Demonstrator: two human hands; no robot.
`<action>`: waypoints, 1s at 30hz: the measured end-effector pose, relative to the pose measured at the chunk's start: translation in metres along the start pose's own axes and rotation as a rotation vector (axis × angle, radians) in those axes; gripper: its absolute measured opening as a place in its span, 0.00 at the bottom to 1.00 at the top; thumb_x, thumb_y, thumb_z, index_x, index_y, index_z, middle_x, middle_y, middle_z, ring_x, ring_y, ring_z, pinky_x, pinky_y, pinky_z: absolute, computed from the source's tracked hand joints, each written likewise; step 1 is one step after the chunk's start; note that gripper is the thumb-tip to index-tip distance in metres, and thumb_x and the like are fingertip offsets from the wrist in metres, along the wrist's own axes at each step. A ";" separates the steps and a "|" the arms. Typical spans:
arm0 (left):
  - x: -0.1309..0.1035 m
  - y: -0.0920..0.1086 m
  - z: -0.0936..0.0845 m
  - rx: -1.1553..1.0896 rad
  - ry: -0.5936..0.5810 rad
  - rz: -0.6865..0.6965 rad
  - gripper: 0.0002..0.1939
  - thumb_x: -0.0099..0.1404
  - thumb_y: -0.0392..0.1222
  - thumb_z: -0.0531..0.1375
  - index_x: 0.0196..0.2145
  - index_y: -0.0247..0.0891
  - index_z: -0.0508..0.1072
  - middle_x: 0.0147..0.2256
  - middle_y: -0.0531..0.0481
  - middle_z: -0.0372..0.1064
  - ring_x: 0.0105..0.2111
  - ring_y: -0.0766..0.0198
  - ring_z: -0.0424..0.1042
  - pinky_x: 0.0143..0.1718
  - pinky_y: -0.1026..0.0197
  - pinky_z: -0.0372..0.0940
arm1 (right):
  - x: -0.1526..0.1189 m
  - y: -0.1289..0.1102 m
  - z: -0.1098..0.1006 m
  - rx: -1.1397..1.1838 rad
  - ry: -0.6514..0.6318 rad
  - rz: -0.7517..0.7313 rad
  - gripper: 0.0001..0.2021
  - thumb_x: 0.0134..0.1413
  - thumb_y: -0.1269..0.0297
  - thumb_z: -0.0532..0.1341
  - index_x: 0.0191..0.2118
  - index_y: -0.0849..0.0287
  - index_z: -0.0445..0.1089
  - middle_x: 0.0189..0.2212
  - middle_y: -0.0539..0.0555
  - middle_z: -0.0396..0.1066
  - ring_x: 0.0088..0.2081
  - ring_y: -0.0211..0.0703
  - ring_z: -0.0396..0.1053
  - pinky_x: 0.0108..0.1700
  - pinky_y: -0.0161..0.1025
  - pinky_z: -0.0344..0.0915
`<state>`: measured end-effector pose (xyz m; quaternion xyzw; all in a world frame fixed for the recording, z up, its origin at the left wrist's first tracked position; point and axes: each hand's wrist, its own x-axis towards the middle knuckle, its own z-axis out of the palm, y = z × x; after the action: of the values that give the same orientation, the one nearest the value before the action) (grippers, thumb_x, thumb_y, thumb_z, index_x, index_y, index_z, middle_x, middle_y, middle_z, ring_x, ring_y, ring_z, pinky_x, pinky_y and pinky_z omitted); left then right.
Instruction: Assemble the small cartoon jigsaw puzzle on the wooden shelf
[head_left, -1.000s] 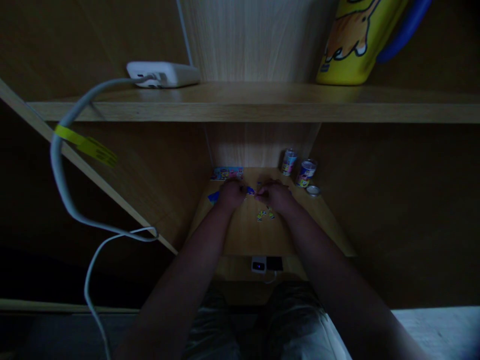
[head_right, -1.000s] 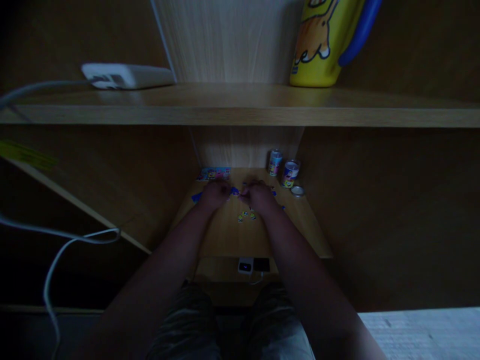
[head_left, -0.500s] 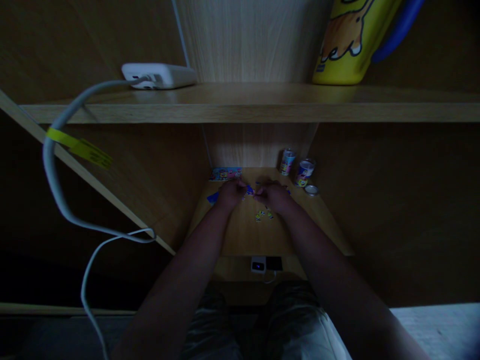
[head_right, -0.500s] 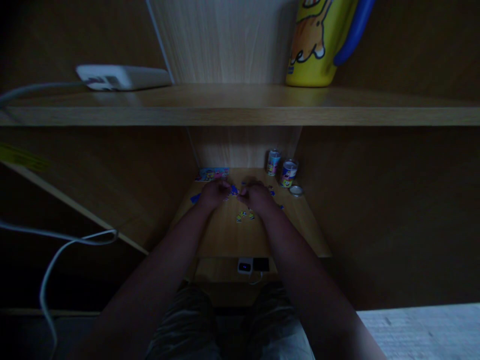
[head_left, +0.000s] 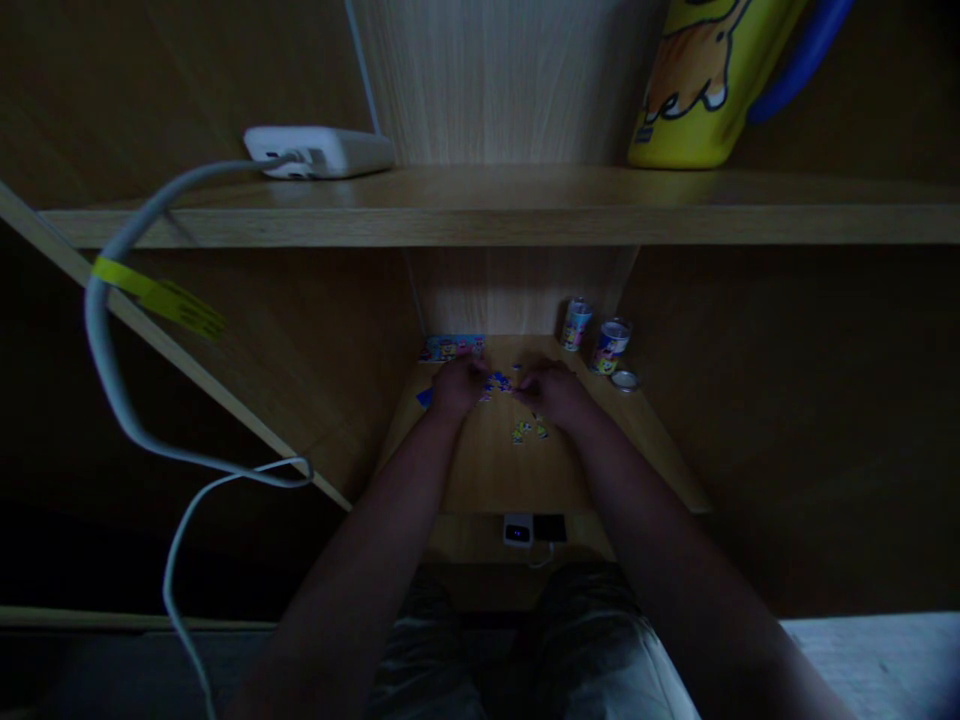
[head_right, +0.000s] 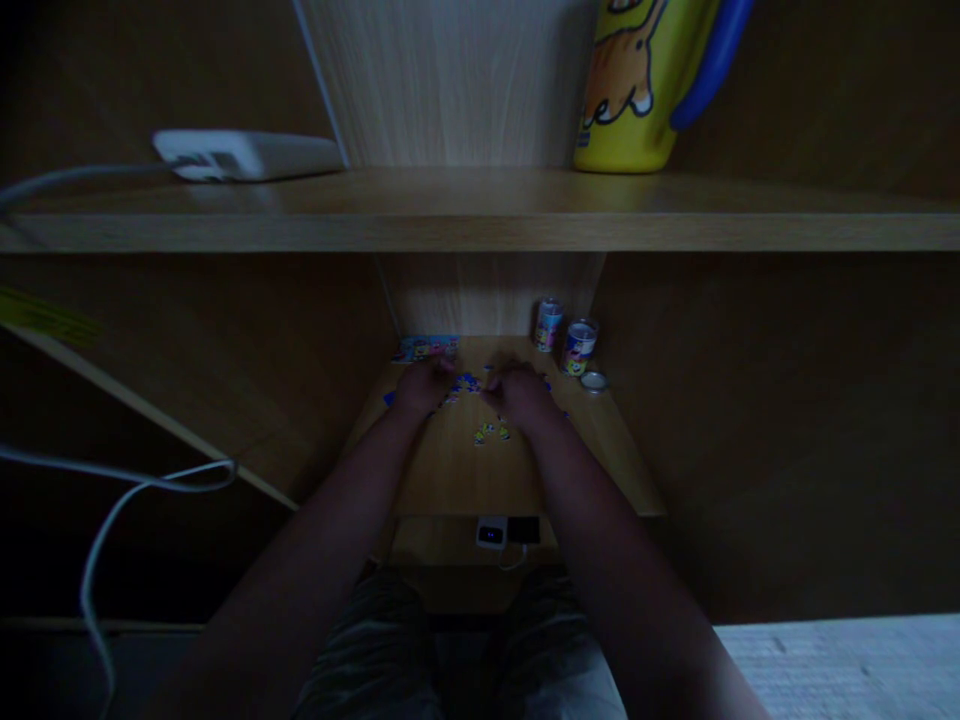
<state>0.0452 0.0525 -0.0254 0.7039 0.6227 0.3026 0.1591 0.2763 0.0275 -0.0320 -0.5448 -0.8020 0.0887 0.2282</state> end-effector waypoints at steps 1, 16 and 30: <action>0.000 0.000 -0.001 0.020 0.013 -0.011 0.06 0.74 0.39 0.65 0.42 0.43 0.84 0.49 0.43 0.86 0.53 0.49 0.83 0.59 0.48 0.73 | 0.000 0.000 -0.001 0.000 0.001 0.003 0.07 0.66 0.56 0.74 0.40 0.52 0.86 0.43 0.57 0.84 0.51 0.52 0.79 0.59 0.45 0.70; -0.006 0.004 0.004 0.103 -0.016 0.356 0.12 0.73 0.34 0.63 0.45 0.45 0.86 0.52 0.46 0.84 0.58 0.52 0.78 0.69 0.48 0.67 | -0.003 -0.007 -0.009 -0.055 -0.034 -0.036 0.04 0.64 0.62 0.74 0.39 0.54 0.86 0.43 0.57 0.84 0.49 0.53 0.79 0.57 0.46 0.69; -0.005 -0.003 0.008 0.114 -0.023 0.392 0.08 0.71 0.35 0.65 0.42 0.46 0.85 0.49 0.47 0.83 0.55 0.49 0.78 0.67 0.44 0.69 | -0.004 -0.013 -0.015 -0.045 -0.032 -0.090 0.02 0.64 0.66 0.73 0.39 0.56 0.85 0.44 0.59 0.84 0.50 0.53 0.79 0.59 0.46 0.69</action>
<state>0.0477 0.0493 -0.0339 0.8228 0.4881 0.2840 0.0641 0.2739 0.0167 -0.0150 -0.5116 -0.8312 0.0688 0.2067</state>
